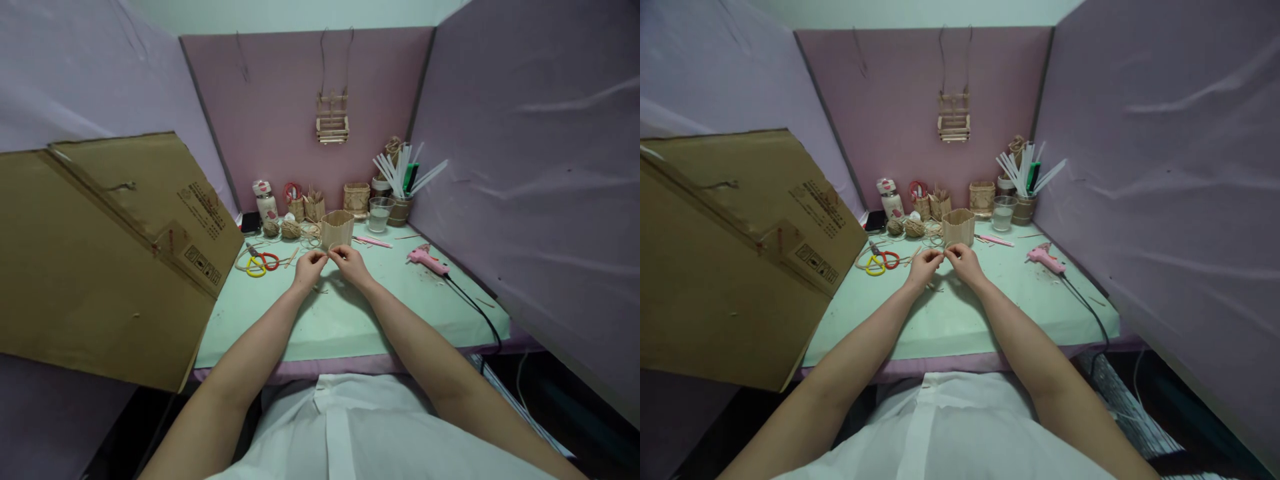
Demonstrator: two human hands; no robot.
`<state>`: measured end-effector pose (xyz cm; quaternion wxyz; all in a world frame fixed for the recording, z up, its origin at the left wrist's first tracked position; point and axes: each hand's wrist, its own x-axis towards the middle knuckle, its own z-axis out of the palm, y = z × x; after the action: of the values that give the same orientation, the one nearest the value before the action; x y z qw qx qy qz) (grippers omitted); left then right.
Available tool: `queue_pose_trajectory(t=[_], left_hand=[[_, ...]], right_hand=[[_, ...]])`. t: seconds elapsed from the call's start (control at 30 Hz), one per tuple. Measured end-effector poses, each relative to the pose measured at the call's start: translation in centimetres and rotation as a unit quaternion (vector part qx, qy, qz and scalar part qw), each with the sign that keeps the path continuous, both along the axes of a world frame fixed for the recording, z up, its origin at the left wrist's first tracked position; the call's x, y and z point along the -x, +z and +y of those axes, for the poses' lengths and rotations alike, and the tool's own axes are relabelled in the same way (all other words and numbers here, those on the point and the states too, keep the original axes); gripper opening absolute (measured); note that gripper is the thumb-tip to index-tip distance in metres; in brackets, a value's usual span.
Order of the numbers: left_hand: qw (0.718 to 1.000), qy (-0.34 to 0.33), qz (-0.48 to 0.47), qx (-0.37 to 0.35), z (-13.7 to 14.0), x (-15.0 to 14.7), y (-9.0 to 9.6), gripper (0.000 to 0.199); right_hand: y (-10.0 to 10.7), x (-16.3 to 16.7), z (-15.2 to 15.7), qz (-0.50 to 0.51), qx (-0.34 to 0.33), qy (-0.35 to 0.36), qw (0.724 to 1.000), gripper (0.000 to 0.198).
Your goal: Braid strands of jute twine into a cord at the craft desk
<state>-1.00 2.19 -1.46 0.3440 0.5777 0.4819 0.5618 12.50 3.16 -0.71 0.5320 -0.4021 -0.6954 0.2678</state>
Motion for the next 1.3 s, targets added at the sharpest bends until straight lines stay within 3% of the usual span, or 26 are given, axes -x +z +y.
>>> queue_pose_trajectory(t=[0.2,0.47,0.7,0.93,1.2,1.3], left_hand=[[1.0,0.018,-0.007,0.003,-0.22,0.03,0.4,0.016],[1.0,-0.015,0.025,-0.009,-0.65,-0.16,0.84,0.016],[0.999,0.009,0.043,-0.023,-0.3,0.15,0.65,0.016],[0.998,0.009,0.042,-0.045,-0.46,0.26,0.84,0.016],[0.999,0.03,0.034,-0.018,-0.71,-0.15,0.92,0.015],[0.999,0.025,-0.016,0.032,-0.69,-0.25,0.87,0.013]], right_hand=[[-0.12,-0.07,0.23,-0.023,0.005,0.009,1.0,0.025],[0.05,0.07,0.12,0.016,0.076,0.034,0.996,0.022],[-0.08,0.26,-0.04,-0.001,0.015,-0.019,1.0,0.011],[0.13,0.26,-0.25,0.003,0.005,-0.027,1.0,0.019],[0.1,0.27,-0.25,0.015,0.003,-0.022,1.0,0.017],[0.1,0.36,-0.36,0.007,-0.004,-0.019,1.0,0.016]])
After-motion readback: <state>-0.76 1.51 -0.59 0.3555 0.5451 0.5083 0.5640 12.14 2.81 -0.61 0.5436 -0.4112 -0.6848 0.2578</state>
